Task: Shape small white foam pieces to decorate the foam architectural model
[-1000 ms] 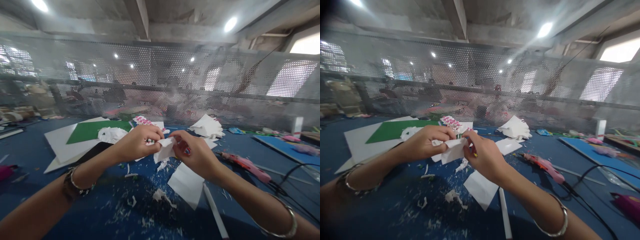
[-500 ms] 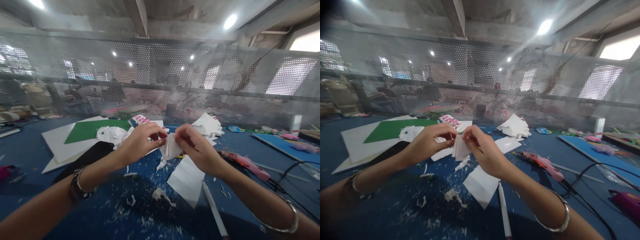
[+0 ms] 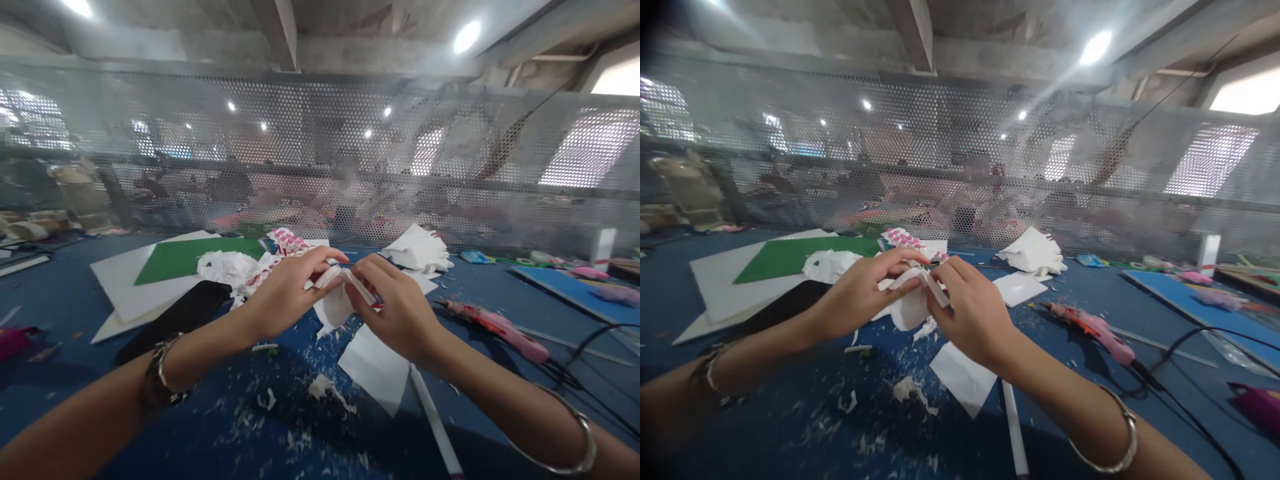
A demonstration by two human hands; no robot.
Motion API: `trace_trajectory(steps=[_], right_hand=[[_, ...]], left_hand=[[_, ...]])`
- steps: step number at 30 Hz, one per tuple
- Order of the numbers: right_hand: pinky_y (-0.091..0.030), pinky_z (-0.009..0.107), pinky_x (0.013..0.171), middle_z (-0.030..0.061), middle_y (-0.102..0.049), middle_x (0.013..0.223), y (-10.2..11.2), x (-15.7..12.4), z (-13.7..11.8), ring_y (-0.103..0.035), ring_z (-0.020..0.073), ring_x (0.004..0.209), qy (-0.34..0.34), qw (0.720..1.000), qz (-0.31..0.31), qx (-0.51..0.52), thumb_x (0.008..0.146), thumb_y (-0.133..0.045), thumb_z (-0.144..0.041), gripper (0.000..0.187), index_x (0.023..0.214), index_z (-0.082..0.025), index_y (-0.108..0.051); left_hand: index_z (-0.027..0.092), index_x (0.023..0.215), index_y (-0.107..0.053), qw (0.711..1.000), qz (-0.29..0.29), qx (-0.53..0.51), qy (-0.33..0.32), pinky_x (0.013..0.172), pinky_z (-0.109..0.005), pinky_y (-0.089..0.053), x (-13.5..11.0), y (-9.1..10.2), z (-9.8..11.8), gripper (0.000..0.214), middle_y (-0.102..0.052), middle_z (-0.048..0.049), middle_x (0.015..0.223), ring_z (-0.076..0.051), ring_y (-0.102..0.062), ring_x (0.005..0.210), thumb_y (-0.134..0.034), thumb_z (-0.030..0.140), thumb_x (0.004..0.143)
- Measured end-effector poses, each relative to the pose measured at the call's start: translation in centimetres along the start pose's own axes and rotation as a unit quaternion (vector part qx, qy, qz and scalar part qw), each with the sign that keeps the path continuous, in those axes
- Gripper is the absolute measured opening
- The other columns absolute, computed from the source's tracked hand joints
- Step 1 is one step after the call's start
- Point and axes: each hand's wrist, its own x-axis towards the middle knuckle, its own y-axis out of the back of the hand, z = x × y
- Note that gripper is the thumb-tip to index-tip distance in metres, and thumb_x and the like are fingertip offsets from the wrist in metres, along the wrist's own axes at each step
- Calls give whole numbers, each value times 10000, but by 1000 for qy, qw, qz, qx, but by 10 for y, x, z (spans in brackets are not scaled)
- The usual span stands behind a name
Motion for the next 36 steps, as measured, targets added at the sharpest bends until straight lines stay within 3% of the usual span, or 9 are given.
trace_trajectory(steps=[5,9,11,13,16,20,27,33,36], right_hand=[[-316,214,489,-11,-450,570,11,7,8,-406,97,532,-94,989,26,109,827,-372,-245,217,633,-176,-440],[-297,213,478,-20,-412,556,17,8,9,-369,91,525,-116,984,8,136,828,-362,-285,255,603,-178,-412],[-276,210,461,-29,-376,525,18,8,9,-343,85,503,-106,987,-2,123,816,-377,-280,262,573,-180,-382],[-254,207,442,-37,-336,502,20,9,8,-319,78,482,-103,988,1,116,809,-380,-265,273,550,-183,-347],[-240,207,429,-40,-318,495,22,10,9,-306,74,470,-113,986,24,120,802,-382,-255,269,546,-183,-350],[-258,207,420,-33,-377,498,21,12,15,-343,76,461,-162,972,39,165,797,-393,-297,254,580,-172,-439],[-360,206,462,-16,-477,479,26,15,26,-441,77,448,-225,928,51,292,796,-400,-433,375,532,-173,-453],[-336,196,438,-7,-517,488,30,14,25,-445,79,445,-196,964,25,179,800,-414,-379,340,544,-167,-486],[-340,211,456,16,-534,489,28,13,27,-457,92,451,-196,970,-18,146,837,-317,-409,447,540,-157,-537]], left_hand=[[174,1007,-533,999,35,6,7,554,-182,-415,2,2,-5,249,-644,-12,901,-95,-579,653,-448,317,822],[184,950,-598,999,38,-1,-3,675,-192,-430,5,6,-9,232,-646,-13,951,-121,-583,814,-426,284,833],[189,881,-632,999,30,12,-19,706,-192,-420,6,8,-10,251,-659,0,862,-123,-576,833,-395,261,844],[177,844,-643,998,43,35,-15,609,-181,-412,6,9,-10,278,-630,13,671,-107,-567,684,-382,274,846],[143,762,-641,995,89,34,32,413,-168,-314,5,11,-11,323,-431,53,430,-70,-405,428,-385,326,833],[144,731,-608,988,112,-60,91,377,-156,-299,7,11,-13,310,-395,58,436,-63,-370,411,-386,341,819],[148,569,-492,992,54,-76,80,360,-139,-286,11,27,-18,306,-464,59,421,-34,-370,343,-417,328,805],[150,541,-473,997,33,-15,68,416,-145,-327,11,39,-20,324,-499,48,448,-48,-431,399,-423,337,801],[149,545,-490,997,2,36,73,463,-152,-351,10,46,-19,304,-528,42,473,-62,-474,451,-438,324,788]])
